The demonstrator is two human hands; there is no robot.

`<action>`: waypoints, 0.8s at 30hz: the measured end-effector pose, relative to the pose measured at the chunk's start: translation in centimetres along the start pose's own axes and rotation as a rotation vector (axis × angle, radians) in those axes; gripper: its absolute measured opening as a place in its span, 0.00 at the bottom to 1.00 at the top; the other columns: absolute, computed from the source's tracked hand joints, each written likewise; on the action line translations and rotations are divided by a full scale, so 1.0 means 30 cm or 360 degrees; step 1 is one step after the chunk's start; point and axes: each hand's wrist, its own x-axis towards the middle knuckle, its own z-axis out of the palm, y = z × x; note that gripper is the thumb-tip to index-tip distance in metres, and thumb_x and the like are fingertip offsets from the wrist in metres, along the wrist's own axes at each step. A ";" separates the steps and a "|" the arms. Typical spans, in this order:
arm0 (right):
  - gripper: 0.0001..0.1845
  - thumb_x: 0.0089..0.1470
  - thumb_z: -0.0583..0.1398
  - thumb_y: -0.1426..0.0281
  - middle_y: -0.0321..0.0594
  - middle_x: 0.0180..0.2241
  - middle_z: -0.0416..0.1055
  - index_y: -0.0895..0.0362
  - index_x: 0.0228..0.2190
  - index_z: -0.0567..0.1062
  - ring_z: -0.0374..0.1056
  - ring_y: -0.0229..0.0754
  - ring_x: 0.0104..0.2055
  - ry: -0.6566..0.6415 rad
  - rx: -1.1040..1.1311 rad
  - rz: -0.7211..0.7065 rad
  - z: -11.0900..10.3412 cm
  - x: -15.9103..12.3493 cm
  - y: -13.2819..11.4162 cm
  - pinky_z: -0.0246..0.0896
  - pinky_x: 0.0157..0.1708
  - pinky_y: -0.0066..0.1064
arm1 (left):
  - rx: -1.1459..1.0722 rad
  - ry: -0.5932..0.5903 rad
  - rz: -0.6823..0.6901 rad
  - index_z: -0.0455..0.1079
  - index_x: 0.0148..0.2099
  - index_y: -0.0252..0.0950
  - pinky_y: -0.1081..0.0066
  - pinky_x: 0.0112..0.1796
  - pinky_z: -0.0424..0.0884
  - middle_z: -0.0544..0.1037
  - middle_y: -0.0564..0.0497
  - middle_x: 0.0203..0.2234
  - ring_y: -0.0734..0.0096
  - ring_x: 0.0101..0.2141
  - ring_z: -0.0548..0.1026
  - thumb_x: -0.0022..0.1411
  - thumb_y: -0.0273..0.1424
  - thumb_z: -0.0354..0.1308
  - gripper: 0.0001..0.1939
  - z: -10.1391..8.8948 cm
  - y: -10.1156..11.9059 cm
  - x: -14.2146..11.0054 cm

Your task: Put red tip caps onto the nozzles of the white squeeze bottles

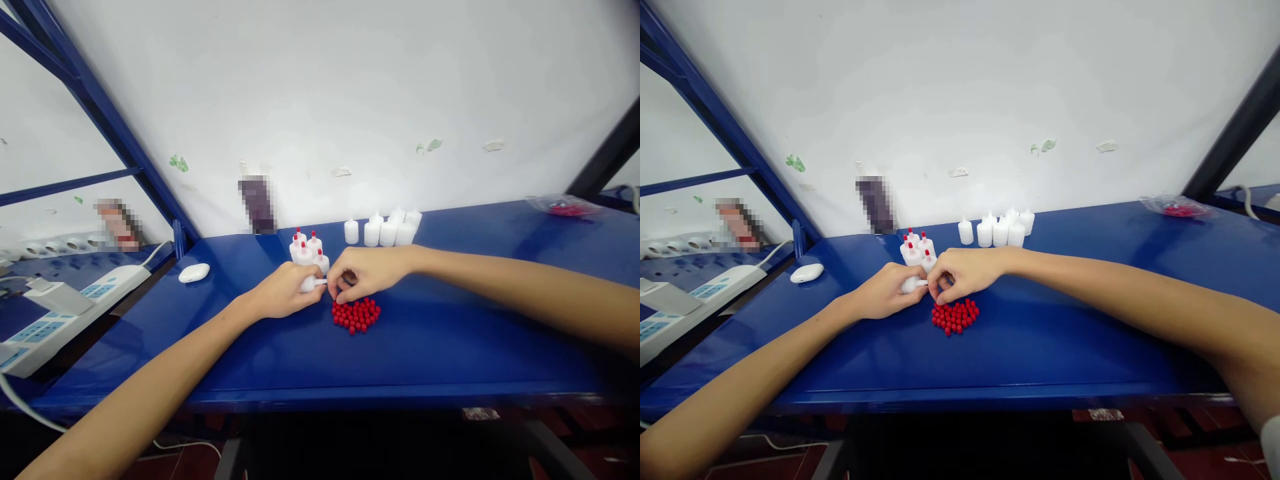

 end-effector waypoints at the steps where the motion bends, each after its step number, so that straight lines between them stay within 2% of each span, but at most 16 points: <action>1: 0.06 0.55 0.62 0.71 0.31 0.22 0.69 0.60 0.33 0.79 0.62 0.31 0.23 0.0003 -0.0015 -0.0008 0.001 0.000 0.001 0.55 0.28 0.26 | -0.0001 0.0000 0.0013 0.72 0.41 0.34 0.74 0.32 0.65 0.78 0.49 0.30 0.71 0.29 0.73 0.64 0.34 0.52 0.10 0.000 0.001 0.001; 5: 0.06 0.54 0.61 0.74 0.32 0.23 0.70 0.59 0.32 0.79 0.63 0.32 0.23 -0.0001 -0.0063 -0.0013 0.001 -0.004 0.010 0.55 0.28 0.26 | 0.0002 0.0013 0.0002 0.72 0.43 0.34 0.74 0.33 0.64 0.78 0.49 0.32 0.71 0.29 0.72 0.65 0.34 0.52 0.11 0.002 0.004 0.002; 10: 0.07 0.54 0.59 0.74 0.34 0.24 0.71 0.59 0.31 0.79 0.62 0.33 0.24 0.0029 -0.0208 0.0004 -0.007 -0.011 0.029 0.54 0.28 0.27 | 0.0058 0.0026 -0.0043 0.72 0.44 0.34 0.74 0.29 0.61 0.75 0.52 0.27 0.74 0.25 0.68 0.67 0.37 0.51 0.13 0.005 0.001 -0.001; 15: 0.06 0.54 0.59 0.72 0.39 0.28 0.74 0.58 0.31 0.78 0.63 0.37 0.26 0.0138 -0.0717 0.0149 -0.017 -0.019 0.053 0.50 0.27 0.29 | 0.0098 0.0043 -0.0040 0.71 0.43 0.34 0.74 0.29 0.60 0.74 0.53 0.26 0.74 0.25 0.68 0.67 0.39 0.51 0.14 0.006 -0.002 -0.003; 18: 0.07 0.53 0.59 0.73 0.41 0.28 0.74 0.59 0.32 0.78 0.62 0.37 0.26 0.0129 -0.0949 0.0218 -0.016 -0.020 0.069 0.47 0.26 0.30 | 0.0102 0.0041 -0.0046 0.71 0.43 0.34 0.75 0.29 0.60 0.73 0.53 0.26 0.75 0.25 0.67 0.67 0.39 0.51 0.14 0.004 0.000 -0.005; 20: 0.07 0.53 0.58 0.75 0.41 0.29 0.75 0.60 0.32 0.77 0.63 0.37 0.26 0.0131 -0.0888 0.0189 -0.014 -0.019 0.079 0.49 0.27 0.29 | 0.0094 0.0041 -0.0050 0.71 0.42 0.34 0.75 0.29 0.60 0.73 0.53 0.26 0.75 0.24 0.67 0.67 0.38 0.52 0.13 0.004 0.000 -0.006; 24: 0.09 0.51 0.58 0.78 0.38 0.31 0.76 0.59 0.34 0.77 0.67 0.35 0.30 0.0294 -0.0426 0.0014 -0.013 -0.018 0.069 0.58 0.32 0.28 | 0.0065 0.0043 -0.0033 0.71 0.43 0.34 0.75 0.29 0.60 0.74 0.54 0.27 0.76 0.25 0.67 0.67 0.38 0.51 0.13 0.004 0.001 -0.007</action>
